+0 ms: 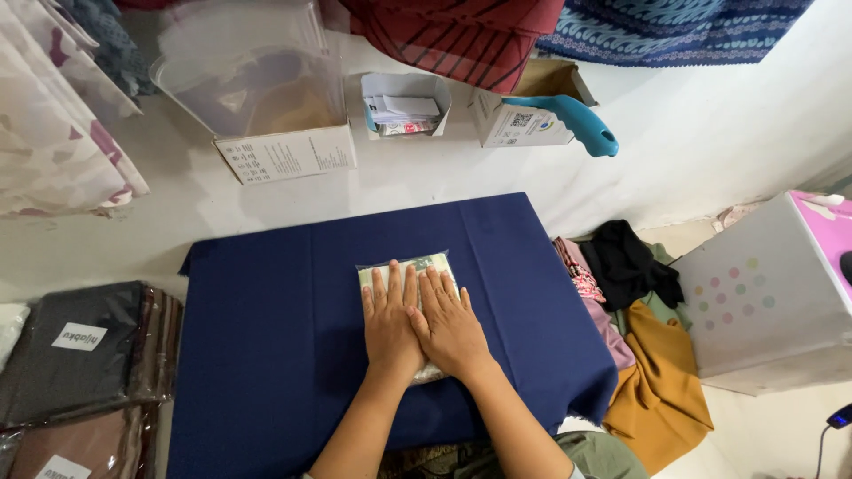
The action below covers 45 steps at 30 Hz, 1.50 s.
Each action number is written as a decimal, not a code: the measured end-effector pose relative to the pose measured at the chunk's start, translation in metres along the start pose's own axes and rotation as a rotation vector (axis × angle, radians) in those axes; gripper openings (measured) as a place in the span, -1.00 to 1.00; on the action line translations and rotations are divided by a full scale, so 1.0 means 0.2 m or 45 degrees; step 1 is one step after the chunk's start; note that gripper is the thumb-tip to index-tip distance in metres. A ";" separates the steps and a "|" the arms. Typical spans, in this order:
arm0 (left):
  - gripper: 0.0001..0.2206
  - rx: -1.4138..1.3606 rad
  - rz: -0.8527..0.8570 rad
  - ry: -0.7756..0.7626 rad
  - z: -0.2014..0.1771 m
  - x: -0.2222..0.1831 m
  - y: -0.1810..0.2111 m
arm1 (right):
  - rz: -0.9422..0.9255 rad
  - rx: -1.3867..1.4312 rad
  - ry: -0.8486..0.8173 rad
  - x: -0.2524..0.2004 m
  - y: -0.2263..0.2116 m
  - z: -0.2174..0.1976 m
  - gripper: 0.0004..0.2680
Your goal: Folding a hijab, cleaning it with a lint roller, and placing it into a plastic packaging bag.
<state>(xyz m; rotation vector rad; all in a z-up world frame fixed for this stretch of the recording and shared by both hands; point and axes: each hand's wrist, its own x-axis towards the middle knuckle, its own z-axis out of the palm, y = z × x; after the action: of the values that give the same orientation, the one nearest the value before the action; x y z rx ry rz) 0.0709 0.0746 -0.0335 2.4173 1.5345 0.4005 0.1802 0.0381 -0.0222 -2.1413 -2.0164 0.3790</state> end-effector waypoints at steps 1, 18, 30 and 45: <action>-0.34 0.004 0.000 -0.007 0.00 0.00 0.00 | 0.000 0.001 -0.001 0.00 0.00 0.00 -0.48; -0.37 -0.022 -0.036 0.009 0.06 0.04 -0.04 | -0.016 0.172 0.062 -0.04 0.02 -0.06 -0.48; -0.65 -0.289 0.240 0.770 0.02 0.02 -0.03 | -0.161 -0.168 0.430 0.07 0.11 0.14 -0.59; -0.47 -0.025 -0.110 0.037 0.03 0.03 -0.06 | -0.004 -0.142 0.094 0.07 0.01 -0.01 -0.53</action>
<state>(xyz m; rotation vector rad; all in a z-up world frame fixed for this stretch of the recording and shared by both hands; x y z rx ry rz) 0.0646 0.0848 -0.0425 2.3309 1.6322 0.4330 0.1843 0.0516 -0.0221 -2.1816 -2.0452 0.1882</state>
